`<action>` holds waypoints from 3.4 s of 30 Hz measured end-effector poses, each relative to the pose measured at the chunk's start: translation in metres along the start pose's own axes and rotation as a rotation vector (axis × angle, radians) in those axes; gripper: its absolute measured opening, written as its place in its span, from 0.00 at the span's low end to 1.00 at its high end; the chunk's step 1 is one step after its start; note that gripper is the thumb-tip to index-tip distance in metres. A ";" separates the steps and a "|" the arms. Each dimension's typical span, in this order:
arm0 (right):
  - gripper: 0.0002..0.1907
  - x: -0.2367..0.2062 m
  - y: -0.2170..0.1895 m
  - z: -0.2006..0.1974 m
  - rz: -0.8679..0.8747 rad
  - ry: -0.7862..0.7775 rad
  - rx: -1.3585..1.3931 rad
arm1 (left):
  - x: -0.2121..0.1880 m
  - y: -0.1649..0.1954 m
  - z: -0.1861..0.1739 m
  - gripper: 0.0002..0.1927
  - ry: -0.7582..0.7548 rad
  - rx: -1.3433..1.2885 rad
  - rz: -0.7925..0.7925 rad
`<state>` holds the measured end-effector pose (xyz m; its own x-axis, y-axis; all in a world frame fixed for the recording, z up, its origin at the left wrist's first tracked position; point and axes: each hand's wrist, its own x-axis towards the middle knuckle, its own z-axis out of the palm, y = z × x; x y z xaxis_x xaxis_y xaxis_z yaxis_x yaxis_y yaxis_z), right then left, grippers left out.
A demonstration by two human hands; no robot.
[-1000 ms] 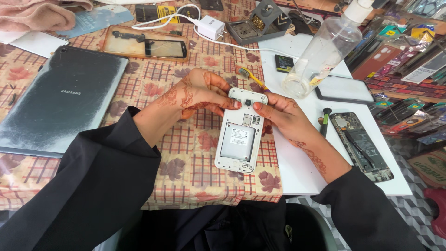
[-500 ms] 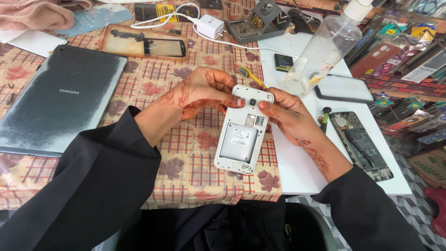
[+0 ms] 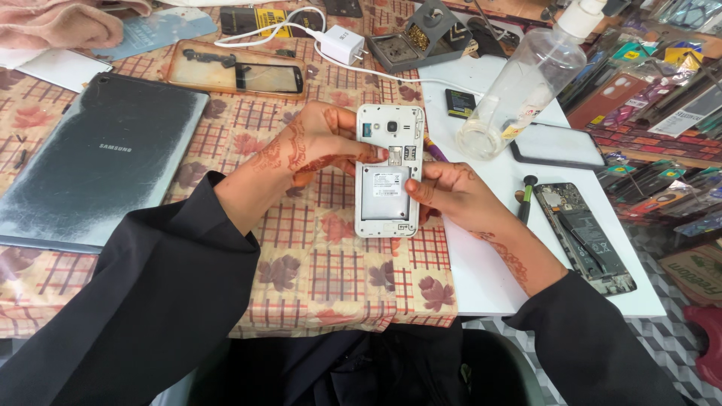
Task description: The person cleans a disassembled smartphone motherboard with a toothbrush, then places it into a white phone casing. They use a screwdriver to tighten screws on the casing, securing the internal components.
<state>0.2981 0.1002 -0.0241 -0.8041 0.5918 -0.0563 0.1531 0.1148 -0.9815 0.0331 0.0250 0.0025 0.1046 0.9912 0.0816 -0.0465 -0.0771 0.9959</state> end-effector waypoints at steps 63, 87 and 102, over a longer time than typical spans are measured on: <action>0.26 -0.035 -0.042 -0.022 0.089 0.908 -1.717 | 0.001 -0.011 -0.010 0.38 0.229 0.758 0.302; 0.22 -0.053 -0.021 -0.040 0.316 0.768 -1.438 | -0.035 0.060 -0.046 0.11 0.515 1.562 0.073; 0.26 -0.052 -0.046 -0.013 0.201 0.585 -1.232 | -0.027 0.054 -0.045 0.27 0.140 1.277 -0.258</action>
<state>0.3407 0.0748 0.0269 -0.3985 0.8931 0.2089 0.8885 0.4324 -0.1535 -0.0166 -0.0012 0.0521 -0.1386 0.9894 -0.0433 0.9356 0.1452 0.3218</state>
